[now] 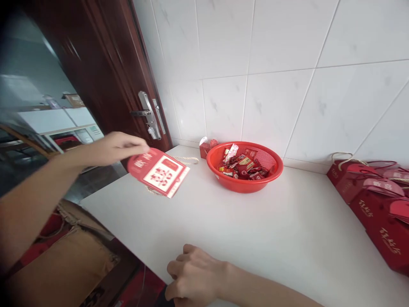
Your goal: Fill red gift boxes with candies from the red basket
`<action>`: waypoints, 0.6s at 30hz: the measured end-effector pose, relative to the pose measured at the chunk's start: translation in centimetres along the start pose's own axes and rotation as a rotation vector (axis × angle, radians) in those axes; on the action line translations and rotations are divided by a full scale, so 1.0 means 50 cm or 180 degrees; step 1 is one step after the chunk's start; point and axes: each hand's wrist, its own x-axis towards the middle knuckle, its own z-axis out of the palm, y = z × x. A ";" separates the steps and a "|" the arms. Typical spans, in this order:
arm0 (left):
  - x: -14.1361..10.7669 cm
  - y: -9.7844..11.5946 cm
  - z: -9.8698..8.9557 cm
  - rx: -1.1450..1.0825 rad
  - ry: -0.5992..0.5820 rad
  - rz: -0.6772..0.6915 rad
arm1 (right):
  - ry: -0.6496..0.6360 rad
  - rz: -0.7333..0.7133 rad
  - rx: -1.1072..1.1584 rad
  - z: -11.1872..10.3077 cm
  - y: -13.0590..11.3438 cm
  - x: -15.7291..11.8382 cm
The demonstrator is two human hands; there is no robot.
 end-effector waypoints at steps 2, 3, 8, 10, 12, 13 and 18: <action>0.043 0.042 0.055 -0.0002 -0.0074 0.0399 | -0.0024 -0.0042 -0.0012 0.001 0.004 0.001; 0.062 0.060 0.081 0.0102 -0.0048 0.0666 | -0.0024 -0.0070 -0.0025 0.004 0.006 0.001; 0.114 0.136 0.189 0.0478 -0.0319 0.1871 | 0.0334 -0.0149 -0.0210 0.028 0.012 -0.003; 0.114 0.159 0.219 0.0369 -0.0690 0.2151 | 0.0419 -0.0157 -0.0315 0.034 0.013 -0.004; 0.108 0.176 0.239 0.0193 -0.1002 0.2309 | 0.0348 -0.0177 -0.0418 0.035 0.013 -0.003; 0.104 0.182 0.246 0.0089 -0.1101 0.2369 | 0.0309 -0.0198 -0.0471 0.034 0.013 -0.002; 0.096 0.188 0.257 -0.0423 -0.1021 0.2558 | 0.0677 -0.0198 -0.0821 0.005 0.001 -0.001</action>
